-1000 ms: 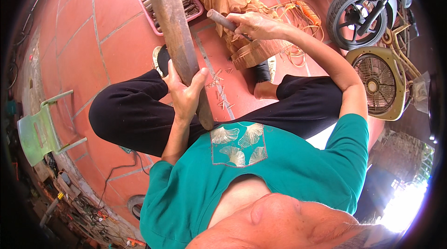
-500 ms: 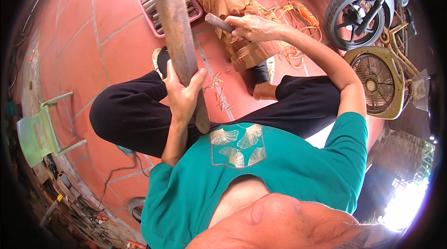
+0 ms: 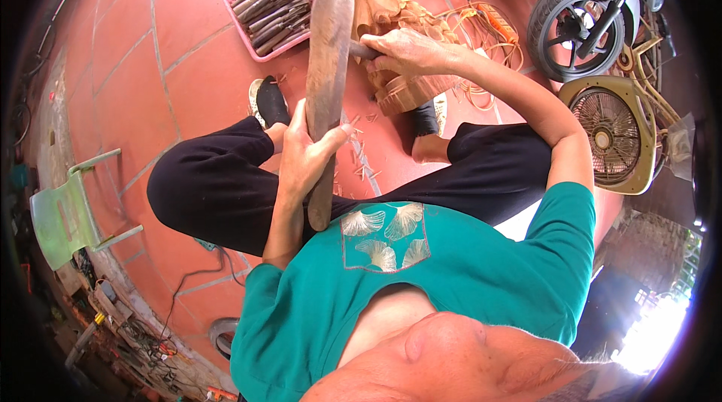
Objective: The person sits on the floor and carves a wooden sculpture using a chisel and mallet. They repeatedly strike the chisel to shape the wood, occasionally adjusting the tool and the sculpture's position.
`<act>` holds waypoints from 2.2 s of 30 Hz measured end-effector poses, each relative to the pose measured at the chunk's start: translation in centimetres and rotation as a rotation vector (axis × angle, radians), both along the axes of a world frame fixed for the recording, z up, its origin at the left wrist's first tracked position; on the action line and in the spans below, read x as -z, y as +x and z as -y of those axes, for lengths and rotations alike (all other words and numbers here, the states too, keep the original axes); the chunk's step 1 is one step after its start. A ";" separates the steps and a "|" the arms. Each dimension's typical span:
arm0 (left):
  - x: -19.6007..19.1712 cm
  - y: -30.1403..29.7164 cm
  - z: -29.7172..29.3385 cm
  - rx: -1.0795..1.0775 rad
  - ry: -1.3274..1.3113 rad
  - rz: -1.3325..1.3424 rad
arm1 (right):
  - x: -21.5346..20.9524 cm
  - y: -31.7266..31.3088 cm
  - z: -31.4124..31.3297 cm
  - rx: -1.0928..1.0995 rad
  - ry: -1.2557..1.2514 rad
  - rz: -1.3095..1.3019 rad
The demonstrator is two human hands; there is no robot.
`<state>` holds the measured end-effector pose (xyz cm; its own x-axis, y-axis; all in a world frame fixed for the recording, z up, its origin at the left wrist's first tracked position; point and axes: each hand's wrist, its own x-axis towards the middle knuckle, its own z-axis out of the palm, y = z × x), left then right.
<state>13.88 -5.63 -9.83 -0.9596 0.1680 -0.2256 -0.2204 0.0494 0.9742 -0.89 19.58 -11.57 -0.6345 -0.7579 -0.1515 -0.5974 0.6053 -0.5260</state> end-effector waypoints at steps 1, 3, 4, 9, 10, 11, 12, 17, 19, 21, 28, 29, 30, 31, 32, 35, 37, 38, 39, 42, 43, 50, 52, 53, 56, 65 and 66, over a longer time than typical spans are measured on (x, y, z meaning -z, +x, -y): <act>-0.6 0.1 -0.1 -0.031 0.049 0.023 | -0.2 0.1 0.0 -0.002 0.018 0.000; -0.9 0.3 -0.2 -0.123 0.123 -0.011 | -0.8 0.1 0.1 -0.004 0.054 0.000; -0.9 0.5 -0.2 -0.185 0.148 -0.067 | -1.0 0.2 0.2 0.003 0.048 0.007; 0.5 0.8 -1.2 -0.289 0.116 -0.143 | -1.2 0.2 0.4 0.028 0.029 0.043; 0.9 0.4 -1.4 -0.190 0.111 -0.140 | -0.9 0.1 0.4 0.044 0.023 0.022; 0.9 -0.1 -0.9 -0.011 -0.093 -0.087 | -0.2 -0.1 0.3 0.060 0.018 0.002; 0.9 -0.1 -0.7 -0.005 -0.005 -0.005 | -0.5 -0.2 0.5 0.074 0.017 -0.020; 1.7 0.0 -0.5 -0.106 0.175 0.057 | -1.4 -0.6 -0.9 0.165 -0.026 0.113; 1.8 -0.1 -0.6 -0.161 0.158 -0.015 | -1.2 -1.0 -1.7 0.183 -0.105 0.094; 1.5 -0.1 -0.5 -0.139 0.172 -0.001 | -1.2 -1.2 -2.3 0.182 -0.153 0.038; 0.8 0.1 -1.0 -0.074 0.098 -0.007 | -1.3 -0.9 -2.3 0.126 -0.201 0.020; 0.7 0.1 -1.0 -0.072 0.085 -0.017 | -1.4 -0.6 -2.2 0.122 -0.202 0.012; 0.5 -0.1 -0.9 -0.077 0.105 -0.002 | -1.8 -0.5 -2.0 0.113 -0.207 -0.004; 0.5 0.0 -0.9 -0.083 0.125 0.011 | -2.0 -0.6 -1.9 0.103 -0.211 -0.022; 0.6 0.2 -1.0 -0.089 0.145 0.023 | -1.1 -0.7 -2.2 0.063 -0.257 -0.039; -0.3 0.3 -1.2 -0.138 0.136 -0.069 | 0.1 -0.7 -2.2 0.048 -0.263 -0.060; -0.4 0.1 -1.2 -0.155 0.071 -0.201 | -0.9 -0.7 -2.0 0.044 -0.158 -0.048; 0.5 -0.1 -1.2 -0.172 0.056 -0.257 | -1.7 -0.5 -1.5 0.076 -0.101 0.026; 1.1 -0.2 -1.4 -0.175 0.047 -0.309 | -0.8 -0.7 -1.8 0.079 -0.151 0.017; 0.1 -0.2 -1.6 -0.086 -0.013 -0.184 | -0.7 -1.1 -1.5 0.090 -0.100 0.048; 0.7 -0.4 -1.3 0.016 -0.082 -0.110 | -0.7 -1.1 -1.5 0.103 -0.100 0.071; 0.0 -0.3 -0.1 -0.123 0.100 -0.157 | -2.5 -0.5 -1.0 0.110 -0.076 0.191; -1.4 -0.3 -0.3 -0.209 0.179 -0.202 | -2.4 -0.6 -1.2 0.099 -0.069 0.186; -2.0 -0.3 -0.5 -0.251 0.218 -0.225 | -2.3 -0.6 -1.3 0.101 -0.069 0.179; -1.0 -0.3 -0.8 -0.117 0.023 -0.135 | -2.0 -0.6 -1.0 0.108 -0.086 0.166; 2.3 -0.8 -0.4 0.000 0.056 -0.104 | -1.4 -1.2 -2.7 0.150 -0.172 0.187; 2.5 -0.9 -0.3 -0.013 0.018 -0.126 | -1.7 -1.2 -2.9 0.171 -0.164 0.201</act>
<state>13.01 -5.36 -12.34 -0.9822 0.1585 -0.1005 -0.0971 0.0291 0.9948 -2.12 22.49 -9.82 -0.7246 -0.6676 -0.1711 -0.3685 0.5851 -0.7224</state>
